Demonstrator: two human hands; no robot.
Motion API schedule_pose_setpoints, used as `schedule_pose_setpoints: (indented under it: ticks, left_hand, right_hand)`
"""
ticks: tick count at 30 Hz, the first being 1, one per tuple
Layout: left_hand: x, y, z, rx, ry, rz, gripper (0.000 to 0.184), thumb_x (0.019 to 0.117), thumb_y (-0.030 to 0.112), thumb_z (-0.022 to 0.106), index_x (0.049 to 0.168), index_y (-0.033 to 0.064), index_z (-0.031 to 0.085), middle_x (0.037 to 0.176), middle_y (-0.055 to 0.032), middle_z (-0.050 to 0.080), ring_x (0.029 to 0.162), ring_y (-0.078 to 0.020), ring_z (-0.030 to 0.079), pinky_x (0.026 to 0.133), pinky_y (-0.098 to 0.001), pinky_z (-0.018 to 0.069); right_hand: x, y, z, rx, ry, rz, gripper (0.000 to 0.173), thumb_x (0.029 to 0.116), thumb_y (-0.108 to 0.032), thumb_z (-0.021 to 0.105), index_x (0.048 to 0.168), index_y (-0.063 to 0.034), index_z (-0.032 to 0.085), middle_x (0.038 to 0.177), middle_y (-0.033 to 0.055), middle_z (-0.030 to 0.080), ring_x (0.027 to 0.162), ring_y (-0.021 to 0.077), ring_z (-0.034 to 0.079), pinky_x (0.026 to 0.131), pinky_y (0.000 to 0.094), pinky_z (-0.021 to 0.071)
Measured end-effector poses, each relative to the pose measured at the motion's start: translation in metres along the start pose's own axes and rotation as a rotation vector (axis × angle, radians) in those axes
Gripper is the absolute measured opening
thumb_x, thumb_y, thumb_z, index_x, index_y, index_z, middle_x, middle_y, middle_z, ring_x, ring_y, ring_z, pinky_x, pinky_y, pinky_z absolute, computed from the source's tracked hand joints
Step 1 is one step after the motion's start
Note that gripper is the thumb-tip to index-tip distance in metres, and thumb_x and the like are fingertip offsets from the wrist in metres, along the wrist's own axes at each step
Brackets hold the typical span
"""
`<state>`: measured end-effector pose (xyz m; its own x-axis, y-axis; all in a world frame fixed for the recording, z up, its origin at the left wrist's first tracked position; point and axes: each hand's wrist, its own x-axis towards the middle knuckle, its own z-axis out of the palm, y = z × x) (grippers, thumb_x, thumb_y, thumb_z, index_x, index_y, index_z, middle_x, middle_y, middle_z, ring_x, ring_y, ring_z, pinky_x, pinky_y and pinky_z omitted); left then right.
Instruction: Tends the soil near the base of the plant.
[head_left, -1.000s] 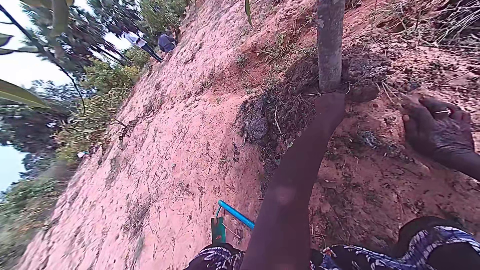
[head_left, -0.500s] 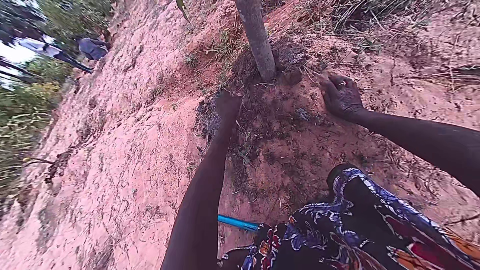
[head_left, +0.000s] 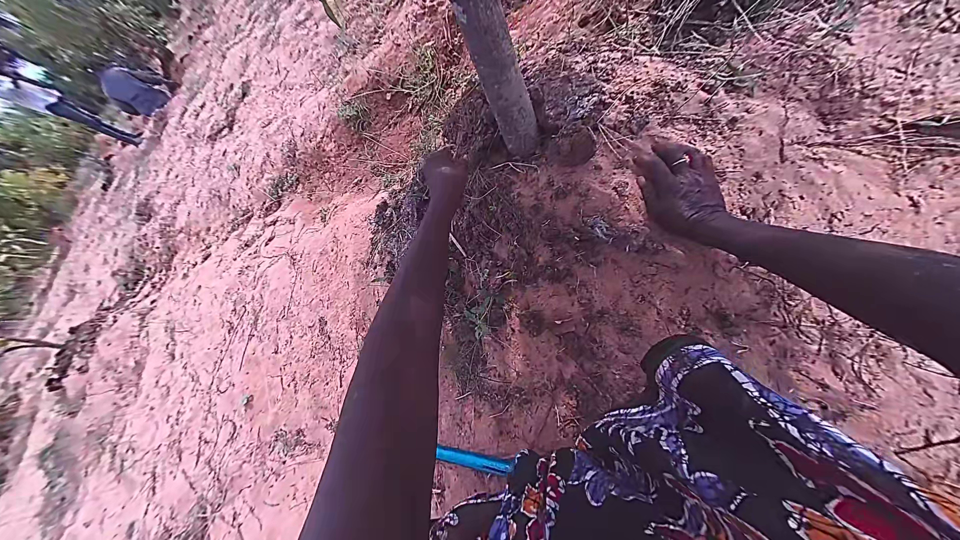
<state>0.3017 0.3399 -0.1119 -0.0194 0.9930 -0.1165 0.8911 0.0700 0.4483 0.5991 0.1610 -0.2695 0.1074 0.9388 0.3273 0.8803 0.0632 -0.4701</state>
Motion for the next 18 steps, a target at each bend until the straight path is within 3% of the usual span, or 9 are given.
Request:
schedule_pose_setpoints:
  ticks: [3, 7, 10, 12, 18]
  left_hand:
    - [0.009, 0.006, 0.016, 0.118, -0.083, -0.120, 0.052, 0.0993, 0.036, 0.066, 0.128, -0.0067, 0.061, 0.134, -0.0291, 0.059, 0.129, -0.0421, 0.056, 0.106, -0.0605, 0.0449]
    - [0.001, 0.025, 0.023, 0.359, -0.106, -0.131, 0.048, 0.0942, 0.027, 0.069, 0.130, -0.0043, 0.061, 0.135, -0.0266, 0.060, 0.128, -0.0406, 0.059, 0.102, -0.0609, 0.0484]
    - [0.001, 0.035, 0.026, 0.541, -0.110, -0.101, 0.048, 0.0924, 0.032, 0.071, 0.126, -0.0017, 0.065, 0.136, -0.0245, 0.061, 0.130, -0.0403, 0.058, 0.103, -0.0627, 0.0467]
    - [0.003, 0.035, 0.026, 0.574, -0.123, -0.056, 0.048, 0.0963, 0.035, 0.067, 0.127, -0.0027, 0.065, 0.138, -0.0261, 0.060, 0.134, -0.0425, 0.053, 0.107, -0.0659, 0.0398]
    - [0.000, 0.033, 0.038, 0.472, -0.147, -0.116, 0.049, 0.1042, 0.030, 0.055, 0.137, -0.0056, 0.055, 0.143, -0.0283, 0.054, 0.135, -0.0427, 0.052, 0.107, -0.0631, 0.0425]
  right_hand:
    - [0.000, 0.001, 0.001, -0.004, 0.007, -0.007, 0.044, 0.1077, -0.028, 0.043, 0.146, -0.0097, 0.055, 0.151, 0.0272, 0.050, 0.139, 0.0521, 0.046, 0.109, 0.0681, 0.0363]
    - [0.001, 0.003, 0.001, -0.010, -0.004, -0.004, 0.046, 0.1078, -0.030, 0.040, 0.146, -0.0106, 0.056, 0.152, 0.0266, 0.050, 0.140, 0.0521, 0.045, 0.109, 0.0672, 0.0358]
    - [-0.001, 0.005, 0.004, -0.021, -0.004, 0.002, 0.049, 0.1076, -0.034, 0.036, 0.145, -0.0105, 0.057, 0.152, 0.0251, 0.050, 0.139, 0.0514, 0.045, 0.109, 0.0666, 0.0352]
    - [-0.001, 0.004, 0.003, -0.017, 0.003, -0.010, 0.048, 0.1077, -0.033, 0.036, 0.145, -0.0102, 0.058, 0.151, 0.0254, 0.051, 0.138, 0.0521, 0.046, 0.108, 0.0670, 0.0358]
    - [-0.001, 0.005, 0.003, -0.010, 0.010, -0.025, 0.048, 0.1076, -0.032, 0.036, 0.145, -0.0104, 0.057, 0.150, 0.0260, 0.051, 0.138, 0.0524, 0.046, 0.108, 0.0666, 0.0357]
